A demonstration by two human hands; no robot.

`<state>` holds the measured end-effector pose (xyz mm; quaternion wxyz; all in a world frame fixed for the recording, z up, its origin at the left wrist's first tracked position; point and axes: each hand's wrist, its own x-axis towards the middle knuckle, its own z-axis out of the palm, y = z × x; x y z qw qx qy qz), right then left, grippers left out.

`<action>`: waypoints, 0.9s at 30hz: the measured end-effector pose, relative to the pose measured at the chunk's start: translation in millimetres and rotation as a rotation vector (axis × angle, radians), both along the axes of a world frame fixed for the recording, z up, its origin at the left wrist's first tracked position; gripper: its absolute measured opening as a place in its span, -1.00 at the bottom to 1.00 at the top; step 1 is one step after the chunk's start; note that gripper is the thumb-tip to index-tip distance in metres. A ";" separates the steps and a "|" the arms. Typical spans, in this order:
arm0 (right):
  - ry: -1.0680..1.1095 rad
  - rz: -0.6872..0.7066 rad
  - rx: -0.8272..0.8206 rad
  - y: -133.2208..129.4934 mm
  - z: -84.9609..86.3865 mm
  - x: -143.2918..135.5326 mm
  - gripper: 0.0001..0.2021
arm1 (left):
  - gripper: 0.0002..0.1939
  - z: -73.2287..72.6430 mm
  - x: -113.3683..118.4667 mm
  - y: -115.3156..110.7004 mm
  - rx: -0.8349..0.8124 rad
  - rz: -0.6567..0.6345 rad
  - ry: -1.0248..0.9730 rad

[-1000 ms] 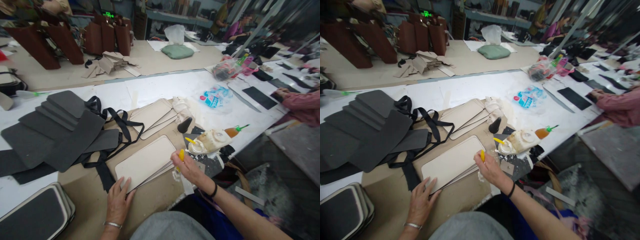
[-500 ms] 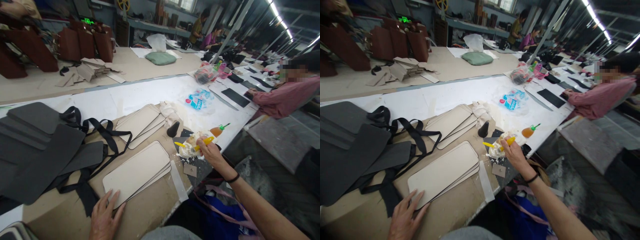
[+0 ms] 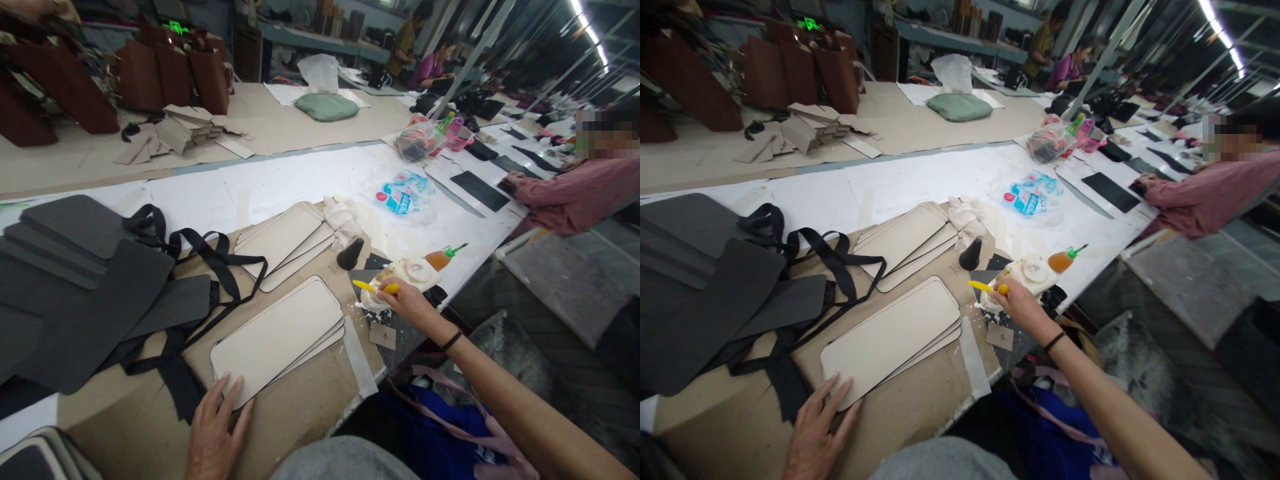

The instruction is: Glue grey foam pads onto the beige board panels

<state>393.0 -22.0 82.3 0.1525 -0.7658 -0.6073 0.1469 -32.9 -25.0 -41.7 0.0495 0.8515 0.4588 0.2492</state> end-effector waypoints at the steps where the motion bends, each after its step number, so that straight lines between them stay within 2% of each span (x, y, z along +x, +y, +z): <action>1: -0.011 0.031 0.002 -2.0 2.9 -0.1 -0.79 | -0.63 0.3 0.4 -0.4 -0.005 0.003 -0.009; 7: -0.099 0.303 -0.103 -13.0 25.0 -11.2 -0.80 | -0.61 -0.4 1.5 -2.1 0.005 0.004 -0.027; 9: -0.113 0.334 -0.120 -17.4 31.6 -17.2 -0.77 | -0.62 0.4 1.4 -3.0 0.012 -0.004 -0.027; 12: -0.099 0.292 -0.079 -23.7 36.8 -23.2 -0.77 | -0.64 2.8 1.2 -4.8 0.025 -0.018 -0.024; 15: -0.031 0.189 0.041 -26.2 34.1 -25.5 -0.78 | -0.66 4.6 0.9 -6.4 0.031 -0.033 -0.023; 18: 0.036 0.002 0.157 -25.3 24.7 -25.6 -0.76 | -0.67 4.1 0.2 -7.1 0.035 -0.035 -0.031; 23: 0.091 -0.452 0.167 -32.4 14.8 -20.6 -0.69 | -0.66 -0.3 -2.8 -7.1 0.022 -0.030 -0.044; 27: 0.149 -0.657 0.190 -41.9 18.0 -16.5 -0.69 | -0.66 -4.4 -5.3 -7.6 -0.006 -0.012 -0.046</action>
